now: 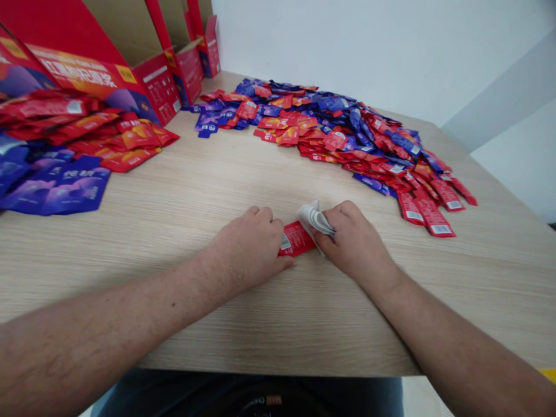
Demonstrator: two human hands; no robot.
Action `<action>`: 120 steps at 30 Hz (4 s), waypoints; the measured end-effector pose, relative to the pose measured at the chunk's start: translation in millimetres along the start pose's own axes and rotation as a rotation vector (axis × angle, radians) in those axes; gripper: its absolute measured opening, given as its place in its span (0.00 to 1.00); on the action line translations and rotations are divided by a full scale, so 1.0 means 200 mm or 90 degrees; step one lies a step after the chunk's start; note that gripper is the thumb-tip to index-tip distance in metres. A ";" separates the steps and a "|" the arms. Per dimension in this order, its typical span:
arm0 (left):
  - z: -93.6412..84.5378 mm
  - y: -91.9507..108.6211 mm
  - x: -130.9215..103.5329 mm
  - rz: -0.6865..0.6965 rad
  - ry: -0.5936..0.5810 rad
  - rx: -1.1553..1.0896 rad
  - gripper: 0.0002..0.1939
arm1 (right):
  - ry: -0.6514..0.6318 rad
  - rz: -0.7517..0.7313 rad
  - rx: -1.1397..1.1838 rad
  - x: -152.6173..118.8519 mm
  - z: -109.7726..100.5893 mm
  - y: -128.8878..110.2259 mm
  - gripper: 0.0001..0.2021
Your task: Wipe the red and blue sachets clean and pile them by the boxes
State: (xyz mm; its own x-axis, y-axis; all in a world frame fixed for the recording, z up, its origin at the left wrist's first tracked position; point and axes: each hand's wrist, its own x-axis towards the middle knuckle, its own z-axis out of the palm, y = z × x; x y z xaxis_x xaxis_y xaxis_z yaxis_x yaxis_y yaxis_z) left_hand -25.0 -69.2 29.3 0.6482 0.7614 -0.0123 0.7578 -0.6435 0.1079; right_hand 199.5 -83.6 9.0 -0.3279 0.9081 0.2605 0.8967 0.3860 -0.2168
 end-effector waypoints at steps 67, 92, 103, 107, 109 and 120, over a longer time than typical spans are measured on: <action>0.04 -0.05 0.19 -0.397 0.008 -1.520 0.22 | 0.030 -0.308 0.154 0.12 0.03 -0.19 0.06; 0.08 -0.08 0.18 -0.315 -0.051 -1.524 0.25 | 0.015 -0.295 0.164 0.13 0.00 -0.13 0.07; 0.07 -0.03 0.17 -0.316 -0.085 -1.461 0.33 | 0.162 -0.201 0.142 0.19 0.00 -0.12 0.07; 0.08 -0.02 0.18 -0.305 -0.077 -1.464 0.32 | 0.180 -0.178 0.140 0.19 -0.01 -0.12 0.07; 0.07 -0.01 0.18 -0.291 -0.055 -1.497 0.30 | 0.152 -0.194 0.141 0.19 -0.01 -0.12 0.07; 0.05 -0.07 0.18 -0.413 0.051 -1.438 0.21 | -0.059 -0.331 0.191 0.08 -0.01 -0.22 0.06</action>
State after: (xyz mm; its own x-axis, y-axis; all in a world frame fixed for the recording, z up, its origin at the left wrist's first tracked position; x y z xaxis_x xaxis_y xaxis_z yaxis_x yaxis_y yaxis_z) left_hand -10.9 -33.6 16.6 0.4035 0.7893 -0.4628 -0.4926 0.6136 0.6171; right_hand 155.7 -86.4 24.0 -0.7368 0.5935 0.3237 0.4936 0.7995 -0.3424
